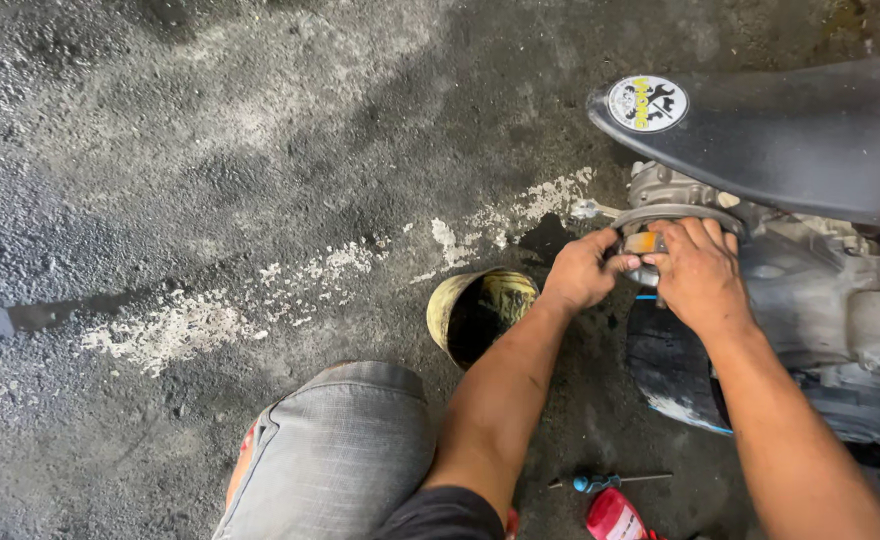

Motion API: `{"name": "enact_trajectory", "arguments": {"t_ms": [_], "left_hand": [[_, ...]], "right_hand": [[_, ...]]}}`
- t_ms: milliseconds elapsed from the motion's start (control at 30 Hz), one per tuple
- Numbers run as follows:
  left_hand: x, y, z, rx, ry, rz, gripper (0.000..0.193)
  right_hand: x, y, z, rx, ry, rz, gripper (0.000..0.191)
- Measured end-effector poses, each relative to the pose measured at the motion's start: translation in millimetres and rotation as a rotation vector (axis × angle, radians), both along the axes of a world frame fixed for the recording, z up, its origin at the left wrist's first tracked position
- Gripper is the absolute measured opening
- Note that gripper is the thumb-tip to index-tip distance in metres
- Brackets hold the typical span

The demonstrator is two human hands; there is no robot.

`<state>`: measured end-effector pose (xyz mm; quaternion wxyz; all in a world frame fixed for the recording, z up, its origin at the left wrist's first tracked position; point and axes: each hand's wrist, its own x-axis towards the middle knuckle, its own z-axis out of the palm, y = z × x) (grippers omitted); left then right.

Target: The person removes the brake assembly from the rear wheel hub, cleans it with a rag, and reassembles the brake shoes and springs. They use pliers to adjust the spring tension and place the assembly back onto the hub.

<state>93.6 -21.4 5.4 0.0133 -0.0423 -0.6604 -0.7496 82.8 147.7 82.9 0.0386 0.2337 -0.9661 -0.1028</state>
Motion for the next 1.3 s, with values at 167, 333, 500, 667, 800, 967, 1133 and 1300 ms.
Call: {"name": "enact_trajectory", "arguments": {"t_ms": [167,333,500,667,800,967,1133,1300], "left_hand": [[2,7,-5,0.087,-0.106,0.039,0.044],[7,9,-12,-0.026,0.045,0.126,0.044],[2,12,-12,-0.208,0.116,0.140,0.043],[2,18,-10,-0.344,0.215,0.133,0.044],[3,23,-3,-0.192,-0.100,-0.019,0.051],[-7,27,2,-0.248,-0.046,-0.155,0.033],[-4,42,4,-0.154,-0.004,-0.178,0.027],[-12,53,26,-0.291,0.093,-0.167,0.028]], "right_hand": [[0,3,-5,0.016,0.025,0.005,0.042],[13,2,-7,0.052,0.168,0.071,0.042],[18,-14,1,-0.009,0.379,-0.058,0.033],[13,-23,14,-0.209,0.197,-0.270,0.038],[29,14,26,-0.519,0.276,-0.158,0.023],[51,71,-15,-0.865,0.346,-0.759,0.015],[86,107,-58,-0.478,-0.525,-0.680,0.041],[82,111,-79,-0.517,-0.704,-0.731,0.060]]}}
